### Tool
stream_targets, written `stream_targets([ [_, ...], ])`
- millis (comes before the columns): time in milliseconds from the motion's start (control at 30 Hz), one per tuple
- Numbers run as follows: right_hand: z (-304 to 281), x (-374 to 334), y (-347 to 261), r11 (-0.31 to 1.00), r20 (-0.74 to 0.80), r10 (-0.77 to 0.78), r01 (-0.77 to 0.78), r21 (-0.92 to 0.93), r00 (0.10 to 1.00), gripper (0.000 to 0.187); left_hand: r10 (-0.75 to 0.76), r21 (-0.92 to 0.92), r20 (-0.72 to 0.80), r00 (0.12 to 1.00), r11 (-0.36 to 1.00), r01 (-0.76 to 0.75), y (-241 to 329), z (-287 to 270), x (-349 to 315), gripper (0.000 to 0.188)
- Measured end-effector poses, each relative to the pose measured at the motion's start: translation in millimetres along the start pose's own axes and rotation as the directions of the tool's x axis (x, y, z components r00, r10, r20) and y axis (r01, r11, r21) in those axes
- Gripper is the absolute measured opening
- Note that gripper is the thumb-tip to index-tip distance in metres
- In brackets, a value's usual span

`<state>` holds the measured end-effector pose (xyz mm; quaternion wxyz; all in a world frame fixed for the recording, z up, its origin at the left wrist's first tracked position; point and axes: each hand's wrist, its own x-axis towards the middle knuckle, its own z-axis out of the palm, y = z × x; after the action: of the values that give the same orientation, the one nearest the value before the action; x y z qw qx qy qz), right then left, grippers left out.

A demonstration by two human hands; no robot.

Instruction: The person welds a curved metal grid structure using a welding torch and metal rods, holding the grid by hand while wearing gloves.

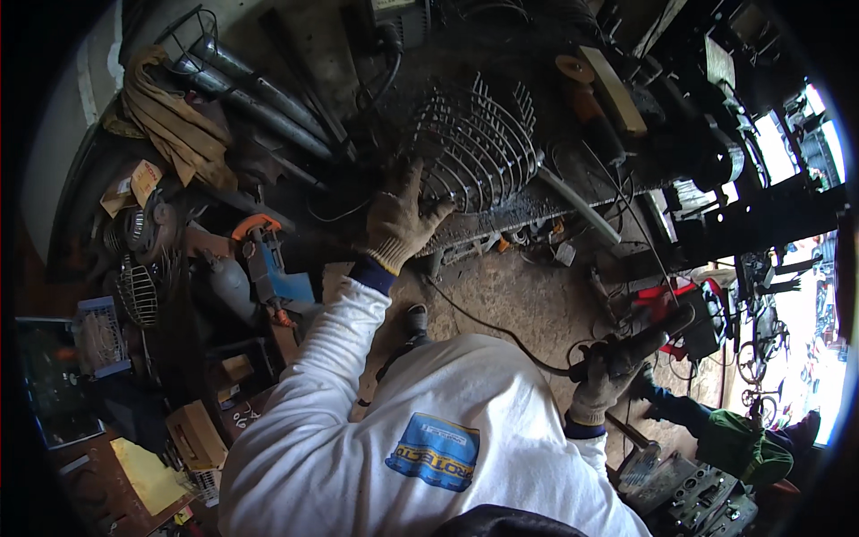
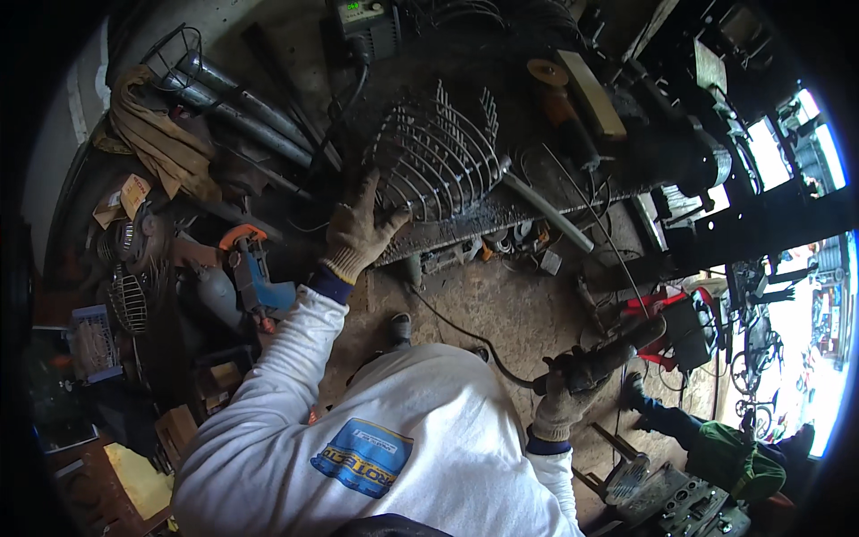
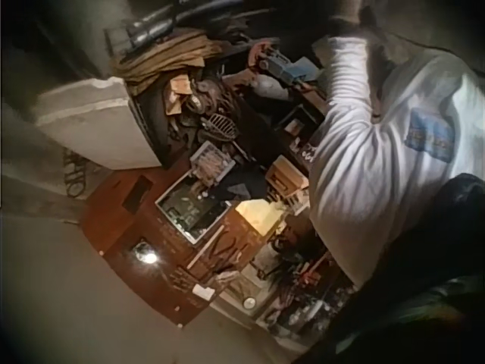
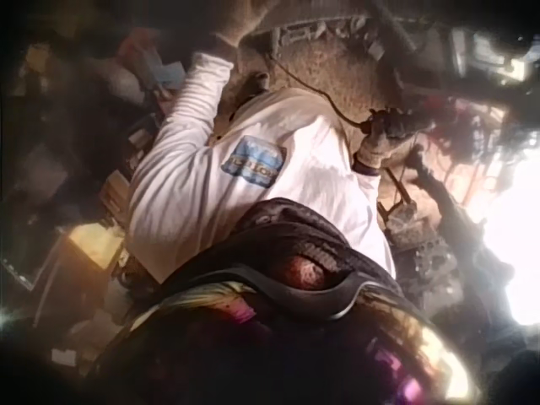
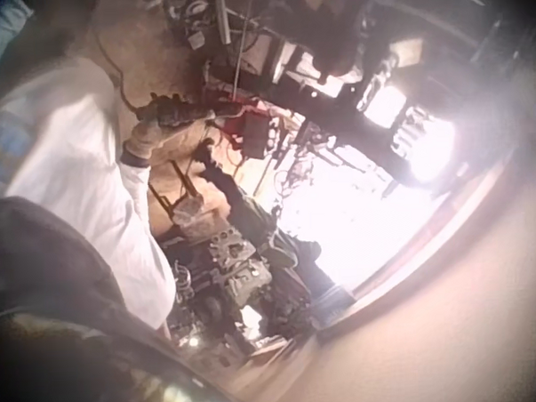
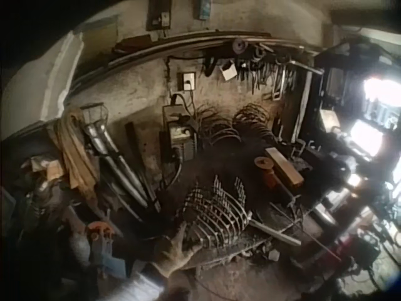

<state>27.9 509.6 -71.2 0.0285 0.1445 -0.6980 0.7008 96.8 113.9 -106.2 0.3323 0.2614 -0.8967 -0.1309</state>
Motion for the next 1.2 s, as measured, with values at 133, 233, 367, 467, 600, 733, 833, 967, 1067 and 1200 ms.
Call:
stream_targets([
  [133,22,5,-17,0.995,-0.057,-0.06,0.055,-0.084,0.997,0.104,-0.062,-0.24,0.01,0.998,0.969,0.063,-21,-28,25,0.045],
  [233,27,4,-21,0.968,-0.089,-0.137,0.114,-0.225,0.987,0.108,-0.121,-0.438,-0.003,0.993,0.893,0.108,-39,-40,52,0.027],
  [367,32,-11,-28,0.908,-0.126,-0.224,0.16,-0.387,0.966,0.101,-0.045,-0.348,0.009,0.999,0.936,0.045,-72,-29,90,0.022],
  [467,43,-33,-36,0.971,-0.254,-0.092,0.03,-0.239,0.963,0.08,-0.114,-0.458,0.064,0.991,0.879,0.131,-92,-12,105,0.019],
  [600,27,-49,-34,0.964,-0.323,0.001,-0.086,-0.25,0.946,0.061,-0.348,-0.658,0.018,0.937,0.701,0.273,-112,3,118,0.014],
  [733,38,-55,-34,0.975,-0.394,0.029,-0.113,-0.192,0.919,0.066,-0.551,-0.878,-0.143,0.822,0.455,0.152,-125,4,116,0.016],
  [833,51,-52,-38,0.958,-0.378,-0.015,-0.095,-0.271,0.926,0.068,-0.563,-0.785,-0.18,0.807,0.576,0.227,-146,11,97,0.02],
  [967,70,-38,-42,0.939,-0.344,-0.08,-0.044,-0.34,0.936,0.071,-0.572,-0.571,0.02,0.82,0.667,0.479,-144,11,70,0.024],
  [1067,84,-30,-47,0.929,-0.332,-0.132,0.0,-0.37,0.934,0.073,-0.264,-0.391,-0.111,0.958,0.898,0.202,-144,33,54,0.026],
  [1200,83,-27,-43,0.963,-0.395,-0.024,-0.085,-0.255,0.918,0.093,-0.041,-0.254,-0.131,0.991,0.967,0.007,-118,37,46,0.029],
])
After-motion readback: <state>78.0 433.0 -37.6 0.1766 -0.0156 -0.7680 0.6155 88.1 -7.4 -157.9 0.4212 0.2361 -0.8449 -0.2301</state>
